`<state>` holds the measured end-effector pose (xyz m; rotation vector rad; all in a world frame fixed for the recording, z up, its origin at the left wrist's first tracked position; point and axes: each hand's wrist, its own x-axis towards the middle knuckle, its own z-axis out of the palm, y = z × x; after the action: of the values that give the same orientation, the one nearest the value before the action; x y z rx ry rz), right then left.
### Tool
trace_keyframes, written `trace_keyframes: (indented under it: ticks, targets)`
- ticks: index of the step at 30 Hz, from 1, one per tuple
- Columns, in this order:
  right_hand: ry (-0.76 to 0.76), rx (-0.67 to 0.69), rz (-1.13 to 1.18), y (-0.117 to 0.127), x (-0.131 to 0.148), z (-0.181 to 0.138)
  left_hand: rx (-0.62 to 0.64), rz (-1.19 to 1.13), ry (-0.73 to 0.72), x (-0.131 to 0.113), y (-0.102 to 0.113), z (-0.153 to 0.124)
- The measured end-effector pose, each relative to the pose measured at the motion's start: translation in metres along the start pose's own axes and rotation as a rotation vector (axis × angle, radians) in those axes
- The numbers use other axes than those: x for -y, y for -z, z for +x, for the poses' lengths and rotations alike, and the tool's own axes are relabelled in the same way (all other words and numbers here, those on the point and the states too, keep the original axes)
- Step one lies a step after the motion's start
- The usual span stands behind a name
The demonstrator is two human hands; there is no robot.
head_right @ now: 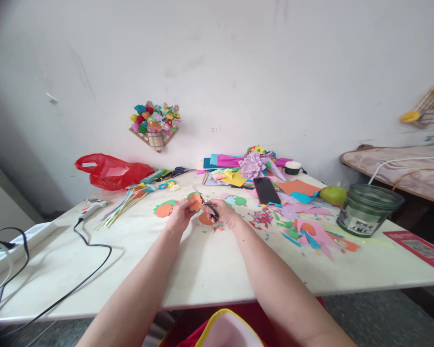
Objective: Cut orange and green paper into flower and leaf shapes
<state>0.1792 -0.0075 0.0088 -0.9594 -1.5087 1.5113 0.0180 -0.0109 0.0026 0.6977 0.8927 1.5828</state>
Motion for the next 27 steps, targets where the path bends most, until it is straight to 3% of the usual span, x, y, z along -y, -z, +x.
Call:
trace_keyframes:
  ticks: [10, 27]
  targets:
    - [0.017, -0.049, 0.094, -0.010, 0.001, -0.004, -0.053, -0.023, 0.000, 0.003, -0.007, -0.003]
    - [0.013, -0.108, -0.012, -0.016, 0.005, -0.006, -0.074, 0.014, -0.032, 0.008, -0.007, -0.002]
